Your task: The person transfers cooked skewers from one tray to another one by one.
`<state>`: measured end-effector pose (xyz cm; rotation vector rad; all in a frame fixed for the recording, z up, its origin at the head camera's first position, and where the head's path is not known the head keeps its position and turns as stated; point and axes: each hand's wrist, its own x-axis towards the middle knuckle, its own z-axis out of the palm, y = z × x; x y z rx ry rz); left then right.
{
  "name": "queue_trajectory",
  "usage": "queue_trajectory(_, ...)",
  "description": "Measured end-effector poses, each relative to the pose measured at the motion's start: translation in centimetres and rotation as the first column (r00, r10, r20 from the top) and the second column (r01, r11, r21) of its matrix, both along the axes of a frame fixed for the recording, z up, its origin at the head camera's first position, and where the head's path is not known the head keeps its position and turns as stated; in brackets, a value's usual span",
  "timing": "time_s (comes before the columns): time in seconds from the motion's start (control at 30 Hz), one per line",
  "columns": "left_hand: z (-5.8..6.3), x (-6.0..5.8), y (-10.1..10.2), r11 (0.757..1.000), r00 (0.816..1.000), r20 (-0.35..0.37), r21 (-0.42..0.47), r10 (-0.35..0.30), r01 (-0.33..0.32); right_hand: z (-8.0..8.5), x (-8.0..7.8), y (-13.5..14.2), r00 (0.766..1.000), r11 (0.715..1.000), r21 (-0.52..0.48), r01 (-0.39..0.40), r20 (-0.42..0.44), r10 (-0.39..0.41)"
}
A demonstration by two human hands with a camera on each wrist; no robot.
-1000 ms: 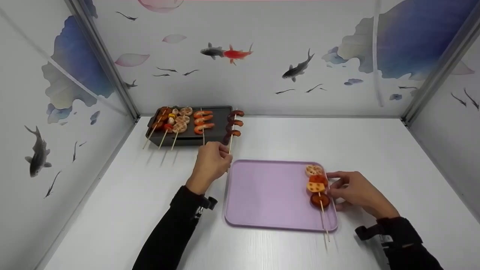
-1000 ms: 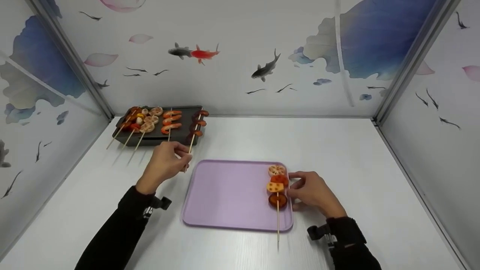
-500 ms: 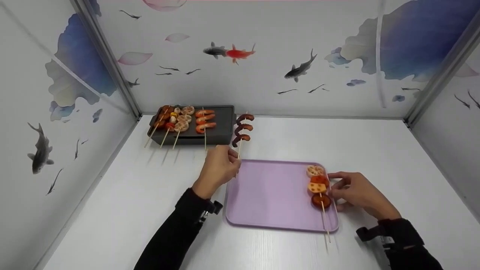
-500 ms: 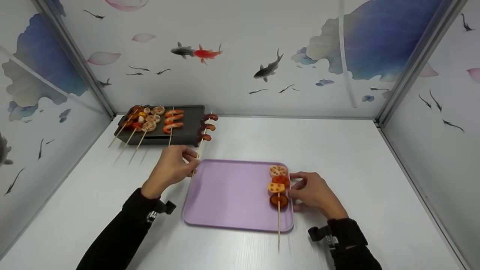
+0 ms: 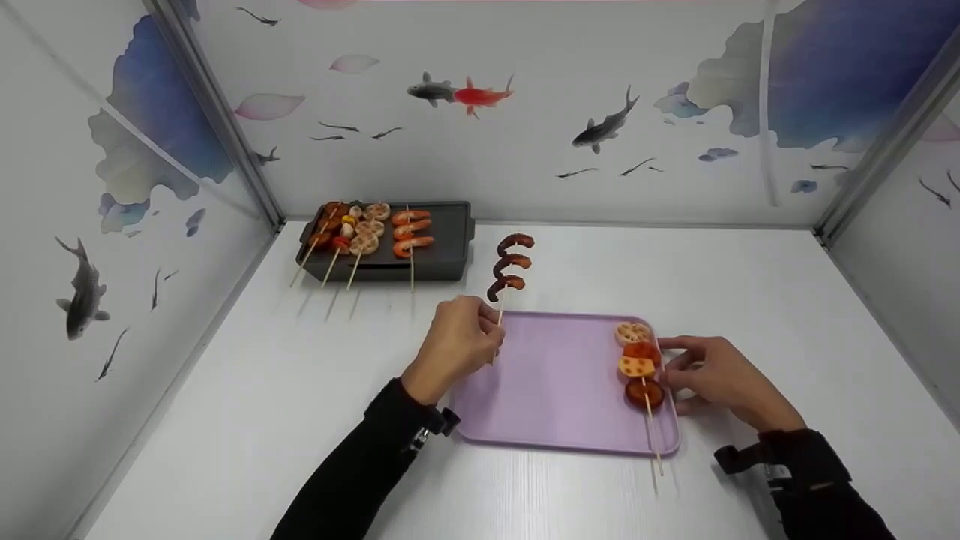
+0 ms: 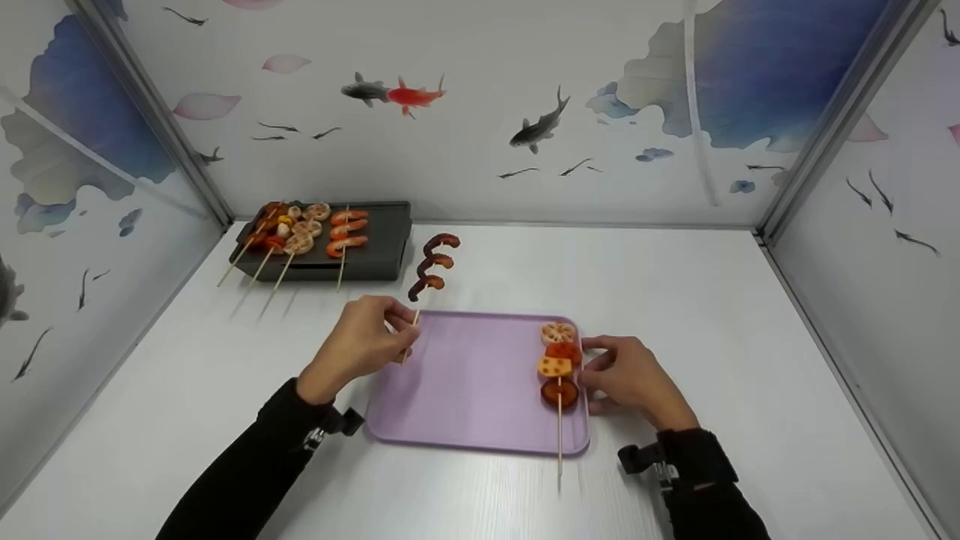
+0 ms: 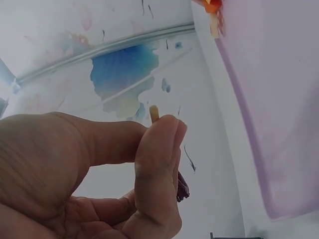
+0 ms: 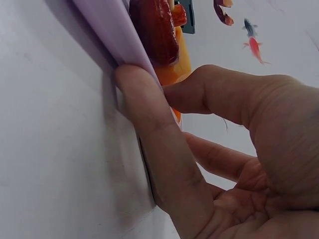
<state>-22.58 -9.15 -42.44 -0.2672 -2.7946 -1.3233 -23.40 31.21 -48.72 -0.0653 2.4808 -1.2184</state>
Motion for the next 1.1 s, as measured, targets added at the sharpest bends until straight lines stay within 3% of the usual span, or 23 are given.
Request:
queue_trajectory(0.23,-0.2,0.6,1.2,0.999,0.999,-0.011,-0.03,-0.032,0.032,0.2,0.0,0.0,1.0,1.0,0.001,-0.009,-0.009,0.009)
queue_trajectory(0.4,-0.6,1.1,1.9,0.997,0.997,0.021,0.005,-0.072,0.072,0.2,-0.2,0.0,1.0,1.0,0.023,0.001,0.001,-0.001)
queue_trajectory(0.63,-1.6,1.9,3.1,0.994,0.995,-0.02,-0.048,-0.1,0.099,0.2,-0.1,0.1,1.0,1.0,0.007,-0.002,0.011,0.002)
queue_trajectory(0.83,-2.2,2.7,4.2,0.994,0.993,0.051,-0.014,-0.11,0.111,0.2,-0.1,0.2,1.0,1.0,0.002,0.005,0.02,-0.005)
queue_trajectory(1.1,-3.1,3.4,5.3,0.985,0.984,0.037,0.009,-0.175,0.175,0.2,-0.1,-0.1,1.0,1.0,0.004,0.009,0.01,-0.009)
